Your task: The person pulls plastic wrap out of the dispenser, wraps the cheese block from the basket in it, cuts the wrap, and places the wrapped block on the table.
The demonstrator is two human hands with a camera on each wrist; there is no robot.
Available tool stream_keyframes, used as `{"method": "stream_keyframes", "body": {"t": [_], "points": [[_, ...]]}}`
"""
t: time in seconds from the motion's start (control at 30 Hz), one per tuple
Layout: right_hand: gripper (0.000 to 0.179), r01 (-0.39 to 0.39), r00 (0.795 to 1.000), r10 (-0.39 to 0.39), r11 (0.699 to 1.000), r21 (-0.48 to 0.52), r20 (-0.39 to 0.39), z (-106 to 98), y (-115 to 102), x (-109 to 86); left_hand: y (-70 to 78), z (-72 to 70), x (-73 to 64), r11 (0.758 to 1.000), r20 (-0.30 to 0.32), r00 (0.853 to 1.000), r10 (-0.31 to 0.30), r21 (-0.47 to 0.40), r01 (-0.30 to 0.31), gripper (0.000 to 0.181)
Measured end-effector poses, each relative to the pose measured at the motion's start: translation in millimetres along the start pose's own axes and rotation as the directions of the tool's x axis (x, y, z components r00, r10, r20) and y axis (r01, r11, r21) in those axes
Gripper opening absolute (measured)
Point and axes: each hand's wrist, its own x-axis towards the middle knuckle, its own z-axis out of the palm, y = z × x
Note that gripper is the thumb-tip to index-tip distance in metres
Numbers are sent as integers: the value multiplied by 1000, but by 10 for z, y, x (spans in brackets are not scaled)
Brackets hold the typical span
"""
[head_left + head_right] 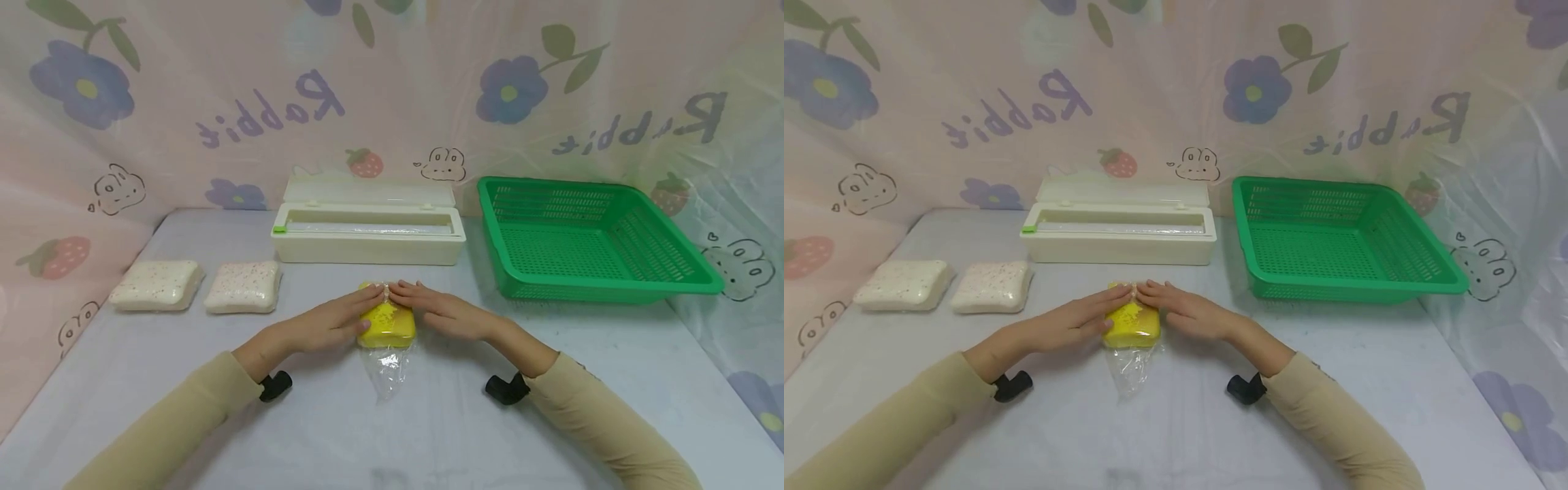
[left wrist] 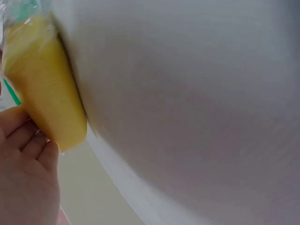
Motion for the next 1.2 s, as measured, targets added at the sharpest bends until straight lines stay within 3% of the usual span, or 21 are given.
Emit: {"method": "stream_keyframes", "body": {"t": [0.1,0.27,0.37,0.47,0.57,0.7,0.83,0.97,1.2], "points": [[50,-17,1000,17,1000,-21,11,14,2,-3,6,17,-4,996,26,1000,-14,84,12,57],[52,43,997,-42,999,12,-65,-8,-21,-13,58,-3,-29,985,-29,999,-20,171,25,59],[63,68,993,-69,998,-7,-91,-36,-32,-37,109,-10,-60,982,-39,999,10,189,-2,63],[74,47,996,-52,996,-79,-73,-44,-35,-40,126,19,-64,978,-48,998,44,206,-34,71],[73,27,998,-35,987,-159,-44,-26,-26,-16,111,70,-27,972,-78,997,22,235,-3,76],[74,1,999,-11,974,-229,-43,-7,-20,40,93,105,47,962,-151,987,-54,256,92,82],[78,-42,998,30,974,-221,-56,-20,-26,99,96,94,108,962,-205,976,-79,239,129,82],[82,-70,997,62,985,-155,-55,-43,-38,124,113,81,121,971,-219,972,-90,197,134,77],[72,-94,990,91,995,-20,-112,-14,-52,125,125,109,132,988,-263,957,-120,66,142,53]]}}
